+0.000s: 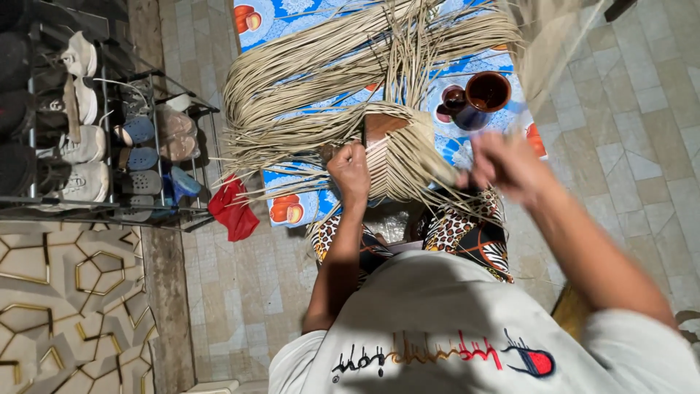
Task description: The person weaves a basket by hand using dried palm fronds. They repeatedly interlace the fronds around a partially formed basket base, adjusting and tightening the weave with both hands.
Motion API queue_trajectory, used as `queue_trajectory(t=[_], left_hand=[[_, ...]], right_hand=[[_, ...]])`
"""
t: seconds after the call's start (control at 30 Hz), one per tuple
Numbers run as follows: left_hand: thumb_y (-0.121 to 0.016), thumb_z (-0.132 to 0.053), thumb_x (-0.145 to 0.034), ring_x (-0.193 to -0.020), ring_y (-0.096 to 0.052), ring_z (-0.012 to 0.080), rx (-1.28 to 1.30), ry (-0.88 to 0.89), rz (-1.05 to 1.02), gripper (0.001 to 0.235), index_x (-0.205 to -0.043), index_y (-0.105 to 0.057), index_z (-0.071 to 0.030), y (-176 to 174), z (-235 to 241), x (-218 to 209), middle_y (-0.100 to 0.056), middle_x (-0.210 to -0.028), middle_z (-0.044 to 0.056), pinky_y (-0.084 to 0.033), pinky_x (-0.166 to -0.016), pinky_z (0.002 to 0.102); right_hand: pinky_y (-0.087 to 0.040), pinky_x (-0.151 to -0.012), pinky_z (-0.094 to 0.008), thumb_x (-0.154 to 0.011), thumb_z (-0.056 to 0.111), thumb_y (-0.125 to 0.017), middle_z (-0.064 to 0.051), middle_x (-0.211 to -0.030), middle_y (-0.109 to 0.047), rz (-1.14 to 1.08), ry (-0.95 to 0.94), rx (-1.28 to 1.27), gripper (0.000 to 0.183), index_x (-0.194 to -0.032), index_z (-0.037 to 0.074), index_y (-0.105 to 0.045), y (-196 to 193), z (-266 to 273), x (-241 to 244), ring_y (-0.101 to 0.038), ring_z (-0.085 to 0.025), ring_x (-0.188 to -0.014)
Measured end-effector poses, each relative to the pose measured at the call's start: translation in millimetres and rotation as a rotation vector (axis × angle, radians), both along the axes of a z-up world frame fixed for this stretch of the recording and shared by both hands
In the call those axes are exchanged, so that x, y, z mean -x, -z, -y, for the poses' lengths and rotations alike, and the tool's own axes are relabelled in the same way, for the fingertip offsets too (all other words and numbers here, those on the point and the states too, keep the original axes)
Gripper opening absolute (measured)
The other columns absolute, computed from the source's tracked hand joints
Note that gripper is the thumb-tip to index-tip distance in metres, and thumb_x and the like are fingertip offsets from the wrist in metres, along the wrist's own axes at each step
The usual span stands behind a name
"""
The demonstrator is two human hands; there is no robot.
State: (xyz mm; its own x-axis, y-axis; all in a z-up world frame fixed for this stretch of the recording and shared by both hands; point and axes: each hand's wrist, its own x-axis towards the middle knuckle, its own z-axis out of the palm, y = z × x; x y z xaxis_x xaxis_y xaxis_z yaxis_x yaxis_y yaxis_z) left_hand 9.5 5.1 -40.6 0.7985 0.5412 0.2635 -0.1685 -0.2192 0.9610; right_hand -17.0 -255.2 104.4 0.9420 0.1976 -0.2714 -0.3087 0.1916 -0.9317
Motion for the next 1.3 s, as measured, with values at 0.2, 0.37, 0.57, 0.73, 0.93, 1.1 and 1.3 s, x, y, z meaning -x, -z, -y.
queue_trajectory(t=[0.2, 0.37, 0.57, 0.73, 0.93, 1.1, 1.3], left_hand=[[-0.066, -0.008, -0.087, -0.051, -0.036, 0.0072, 0.006, -0.003, -0.015, 0.045, -0.048, -0.043, -0.013, -2.2, -1.4, 0.0, -0.036, -0.044, -0.006, -0.037, -0.054, 0.027], [-0.065, -0.009, -0.087, -0.052, -0.036, 0.0088, -0.019, -0.014, -0.039, 0.044, -0.049, -0.043, -0.011, -2.7, -1.9, 1.5, -0.036, -0.043, -0.004, -0.037, -0.054, 0.029], [-0.066, -0.010, -0.087, -0.051, -0.036, 0.0079, -0.006, -0.011, -0.036, 0.045, -0.048, -0.043, -0.014, -2.2, -4.1, 1.4, -0.036, -0.044, -0.007, -0.036, -0.053, 0.027], [-0.066, -0.010, -0.087, -0.051, -0.036, 0.0078, 0.010, -0.019, -0.040, 0.045, -0.049, -0.043, -0.014, -9.4, 0.2, 4.5, -0.036, -0.044, -0.007, -0.035, -0.053, 0.027], [-0.066, -0.010, -0.088, -0.052, -0.037, 0.0084, 0.002, -0.019, -0.048, 0.044, -0.050, -0.044, -0.013, -4.0, -1.3, 2.6, -0.037, -0.045, -0.006, -0.037, -0.054, 0.028], [-0.067, -0.011, -0.087, -0.054, -0.039, 0.0079, 0.004, -0.021, -0.075, 0.043, -0.050, -0.045, -0.011, -6.1, -0.9, 3.1, -0.039, -0.045, -0.005, -0.038, -0.055, 0.029], [-0.066, -0.007, -0.087, -0.053, -0.037, 0.0069, 0.011, -0.023, -0.022, 0.044, -0.050, -0.044, -0.014, -0.7, -2.8, -0.8, -0.037, -0.047, -0.009, -0.036, -0.053, 0.026]], right_hand=[[-0.064, -0.059, -0.033, -0.100, 0.025, -0.068, 0.000, -0.065, -0.048, -0.534, 0.251, -0.257, 0.024, -0.087, 0.009, -0.058, 134.3, 66.9, 126.8, -0.065, -0.016, -0.060], [-0.042, -0.098, -0.071, -0.065, 0.034, -0.097, -0.044, -0.122, -0.058, -0.654, 0.164, 0.910, 0.107, -0.151, -0.005, -0.045, 140.3, 132.8, 177.7, -0.066, -0.055, -0.104], [-0.025, -0.105, -0.081, -0.087, 0.014, -0.080, -0.041, -0.139, -0.060, 0.397, 0.120, 1.694, 0.074, -0.158, 0.000, -0.065, 133.2, 202.1, 113.2, -0.049, -0.065, -0.136], [-0.048, -0.109, -0.048, -0.098, 0.008, -0.081, -0.012, -0.113, -0.073, 0.765, 0.075, 0.877, 0.024, -0.122, 0.011, -0.077, -12.0, 62.8, -18.0, -0.066, -0.033, -0.113], [-0.055, -0.091, -0.040, -0.094, 0.019, -0.076, -0.009, -0.100, -0.075, 0.635, -0.267, 0.591, 0.018, -0.111, 0.014, -0.077, -17.3, -50.9, -86.4, -0.072, -0.025, -0.093], [-0.027, -0.123, -0.044, -0.102, 0.032, -0.051, -0.009, -0.152, -0.051, 0.478, -0.215, -0.031, 0.052, -0.148, 0.009, -0.049, -35.5, -62.7, -55.9, -0.041, -0.019, -0.144], [-0.058, -0.090, -0.054, -0.055, 0.001, -0.045, -0.017, -0.076, -0.075, 0.359, -0.768, 0.010, 0.045, -0.088, -0.003, -0.075, -69.4, -18.6, 4.7, -0.075, -0.037, -0.079]])
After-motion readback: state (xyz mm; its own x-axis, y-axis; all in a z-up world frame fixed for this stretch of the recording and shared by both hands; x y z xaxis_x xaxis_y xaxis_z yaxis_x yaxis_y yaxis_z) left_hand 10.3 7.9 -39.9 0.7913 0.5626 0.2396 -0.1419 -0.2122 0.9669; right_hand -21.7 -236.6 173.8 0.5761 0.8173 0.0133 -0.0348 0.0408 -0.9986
